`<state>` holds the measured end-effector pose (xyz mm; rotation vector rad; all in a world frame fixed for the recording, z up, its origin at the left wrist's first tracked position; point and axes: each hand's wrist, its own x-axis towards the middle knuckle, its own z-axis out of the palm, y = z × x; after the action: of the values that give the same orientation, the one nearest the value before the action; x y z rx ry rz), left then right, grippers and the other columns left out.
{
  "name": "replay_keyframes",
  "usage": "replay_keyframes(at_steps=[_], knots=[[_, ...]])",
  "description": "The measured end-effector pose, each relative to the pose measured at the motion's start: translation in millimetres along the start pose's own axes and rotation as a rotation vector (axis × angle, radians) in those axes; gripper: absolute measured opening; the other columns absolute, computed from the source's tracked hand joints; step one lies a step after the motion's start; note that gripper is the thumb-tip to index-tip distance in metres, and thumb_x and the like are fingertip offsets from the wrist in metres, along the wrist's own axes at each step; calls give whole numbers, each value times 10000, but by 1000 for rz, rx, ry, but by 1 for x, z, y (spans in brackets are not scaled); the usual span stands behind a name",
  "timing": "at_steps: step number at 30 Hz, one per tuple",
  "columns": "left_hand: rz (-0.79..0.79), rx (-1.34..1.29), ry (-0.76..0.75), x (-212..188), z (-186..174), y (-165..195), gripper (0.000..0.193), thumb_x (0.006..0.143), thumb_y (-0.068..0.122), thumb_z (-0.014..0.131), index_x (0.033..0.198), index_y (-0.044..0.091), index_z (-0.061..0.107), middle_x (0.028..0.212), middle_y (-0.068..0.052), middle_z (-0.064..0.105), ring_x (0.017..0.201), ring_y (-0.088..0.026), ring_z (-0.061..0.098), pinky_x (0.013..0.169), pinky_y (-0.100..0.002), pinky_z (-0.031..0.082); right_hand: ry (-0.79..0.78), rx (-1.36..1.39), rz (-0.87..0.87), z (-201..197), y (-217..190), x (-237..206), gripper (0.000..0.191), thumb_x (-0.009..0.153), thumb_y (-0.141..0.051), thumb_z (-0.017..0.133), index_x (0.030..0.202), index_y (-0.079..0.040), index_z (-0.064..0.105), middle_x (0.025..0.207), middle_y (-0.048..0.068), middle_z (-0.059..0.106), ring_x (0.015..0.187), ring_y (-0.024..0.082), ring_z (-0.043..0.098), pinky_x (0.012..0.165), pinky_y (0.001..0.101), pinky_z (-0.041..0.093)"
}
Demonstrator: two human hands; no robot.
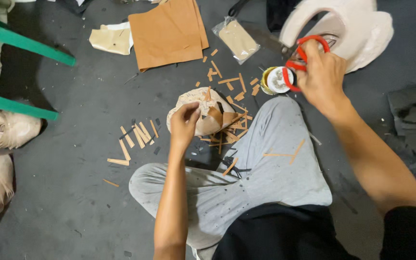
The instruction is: The person sits on the floor of a shoe workshop and uses red-handled scissors to cut narrow strips from cardboard pieces, trimming them into small angled segments that accumulate on the floor. They hold each cardboard piece against a shoe last while cutting and set finished pieces aside.
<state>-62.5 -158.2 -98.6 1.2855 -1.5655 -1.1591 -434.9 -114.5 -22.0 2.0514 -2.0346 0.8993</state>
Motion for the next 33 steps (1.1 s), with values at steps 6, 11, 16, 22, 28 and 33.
replay_keyframes(at_steps=[6, 11, 16, 22, 28, 33], knots=[[-177, 282, -119, 36, 25, -71, 391, 915, 346, 782, 1096, 1, 739, 1002, -177, 771, 942, -265, 744, 876, -381, 555, -98, -164, 208, 95, 59, 17, 442, 832, -113, 848, 1223, -60, 647, 919, 228, 707, 841, 475, 667, 712, 563, 496], [-202, 577, 26, 42, 4, -85, 421, 797, 280, 839, 1107, 12, 742, 1003, -190, 758, 949, -327, 710, 826, -442, 539, 14, -93, 422, 102, 69, 9, 415, 905, -212, 903, 1130, -5, 623, 947, 230, 704, 881, 479, 670, 759, 550, 506], [-149, -133, 238, 53, -25, -45, 301, 865, 151, 801, 1073, -32, 684, 978, -109, 757, 880, -180, 710, 788, -338, 572, -56, 529, 530, 80, 6, -12, 208, 985, -40, 745, 1150, -6, 624, 959, 178, 730, 720, 211, 688, 685, 360, 548], [-189, -750, 280, -4, -42, 25, 235, 922, 51, 728, 1144, 1, 670, 1049, -55, 741, 935, -121, 697, 878, -311, 556, -488, 1160, 570, 54, -96, -33, 151, 946, -156, 691, 934, -48, 586, 811, 56, 696, 636, 141, 639, 574, 293, 520], [-163, -1180, 200, -76, -64, 76, 252, 967, 72, 650, 1203, -14, 625, 1139, -63, 721, 1046, -147, 704, 989, -354, 548, -752, 894, 220, 8, -155, -56, 370, 970, -374, 664, 908, -24, 558, 681, 130, 566, 612, 232, 580, 587, 374, 503], [-27, -1227, 300, -123, -63, 99, 400, 1058, -38, 682, 1439, -65, 562, 1249, -57, 663, 880, -31, 541, 894, -226, 448, -708, 249, 1, -42, -190, -60, 630, 762, -542, 763, 1174, -110, 563, 736, 138, 687, 682, 286, 666, 636, 434, 496]])
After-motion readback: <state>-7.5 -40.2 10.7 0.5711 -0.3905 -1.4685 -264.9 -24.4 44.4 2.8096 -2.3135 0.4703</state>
